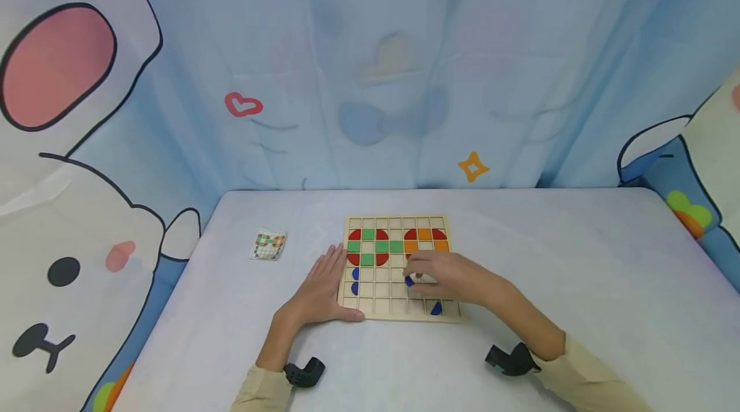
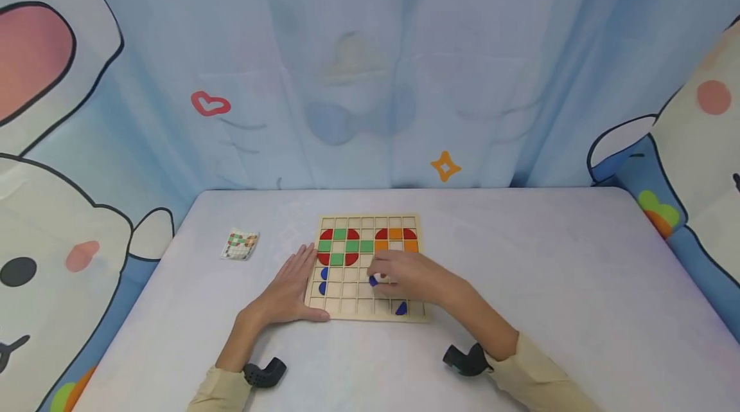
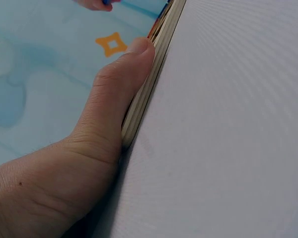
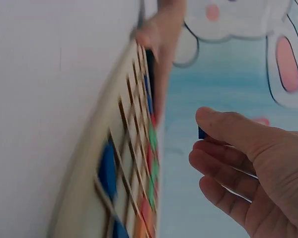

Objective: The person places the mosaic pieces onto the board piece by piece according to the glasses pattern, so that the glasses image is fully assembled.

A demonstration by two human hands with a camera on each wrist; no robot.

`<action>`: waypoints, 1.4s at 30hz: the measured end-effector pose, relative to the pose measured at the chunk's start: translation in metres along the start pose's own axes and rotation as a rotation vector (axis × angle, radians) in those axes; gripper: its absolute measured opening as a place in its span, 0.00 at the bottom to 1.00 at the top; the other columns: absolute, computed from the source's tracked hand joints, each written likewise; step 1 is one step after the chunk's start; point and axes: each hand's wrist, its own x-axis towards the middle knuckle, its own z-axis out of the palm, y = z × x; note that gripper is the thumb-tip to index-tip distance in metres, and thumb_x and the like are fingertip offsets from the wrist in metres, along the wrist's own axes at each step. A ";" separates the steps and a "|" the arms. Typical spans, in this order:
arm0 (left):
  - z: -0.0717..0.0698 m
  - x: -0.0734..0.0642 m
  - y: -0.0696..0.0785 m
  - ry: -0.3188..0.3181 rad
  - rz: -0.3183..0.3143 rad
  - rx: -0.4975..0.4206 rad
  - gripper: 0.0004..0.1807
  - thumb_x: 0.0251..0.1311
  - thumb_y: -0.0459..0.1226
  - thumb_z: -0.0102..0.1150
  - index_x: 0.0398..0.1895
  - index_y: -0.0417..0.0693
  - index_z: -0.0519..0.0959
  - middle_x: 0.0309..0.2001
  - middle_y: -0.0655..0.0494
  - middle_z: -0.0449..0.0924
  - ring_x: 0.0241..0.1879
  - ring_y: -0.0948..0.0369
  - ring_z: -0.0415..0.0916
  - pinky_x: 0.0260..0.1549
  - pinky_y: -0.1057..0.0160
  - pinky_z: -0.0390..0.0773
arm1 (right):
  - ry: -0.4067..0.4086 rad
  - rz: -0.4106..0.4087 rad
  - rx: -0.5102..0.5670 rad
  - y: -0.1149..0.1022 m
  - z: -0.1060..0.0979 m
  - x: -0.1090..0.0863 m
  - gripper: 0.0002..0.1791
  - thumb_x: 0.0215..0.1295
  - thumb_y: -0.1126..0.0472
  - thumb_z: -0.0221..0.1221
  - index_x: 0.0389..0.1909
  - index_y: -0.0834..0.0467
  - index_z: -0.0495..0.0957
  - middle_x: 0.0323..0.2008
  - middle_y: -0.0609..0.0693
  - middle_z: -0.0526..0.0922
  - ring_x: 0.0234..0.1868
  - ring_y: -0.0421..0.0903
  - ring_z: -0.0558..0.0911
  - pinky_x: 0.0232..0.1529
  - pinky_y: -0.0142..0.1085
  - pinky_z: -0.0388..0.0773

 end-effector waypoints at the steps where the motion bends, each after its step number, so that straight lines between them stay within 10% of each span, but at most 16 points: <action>1: 0.000 0.000 0.000 0.003 0.002 -0.001 0.71 0.40 0.70 0.66 0.78 0.46 0.39 0.80 0.53 0.36 0.79 0.57 0.29 0.77 0.50 0.41 | -0.020 -0.033 -0.019 -0.007 0.005 0.006 0.13 0.61 0.53 0.65 0.44 0.52 0.83 0.41 0.42 0.82 0.40 0.38 0.80 0.45 0.31 0.83; 14: -0.002 0.000 -0.001 -0.019 0.001 -0.007 0.71 0.41 0.70 0.65 0.78 0.48 0.36 0.80 0.55 0.32 0.79 0.58 0.27 0.77 0.51 0.38 | -0.114 -0.122 -0.109 -0.041 0.042 0.044 0.13 0.62 0.50 0.65 0.43 0.51 0.84 0.33 0.41 0.78 0.32 0.35 0.71 0.40 0.23 0.77; 42: -0.003 -0.001 -0.001 -0.014 0.024 -0.020 0.72 0.40 0.69 0.67 0.78 0.46 0.36 0.80 0.54 0.32 0.79 0.57 0.27 0.77 0.50 0.38 | -0.075 -0.205 0.059 -0.045 0.055 0.050 0.05 0.64 0.61 0.63 0.38 0.55 0.86 0.37 0.45 0.85 0.38 0.35 0.79 0.48 0.22 0.79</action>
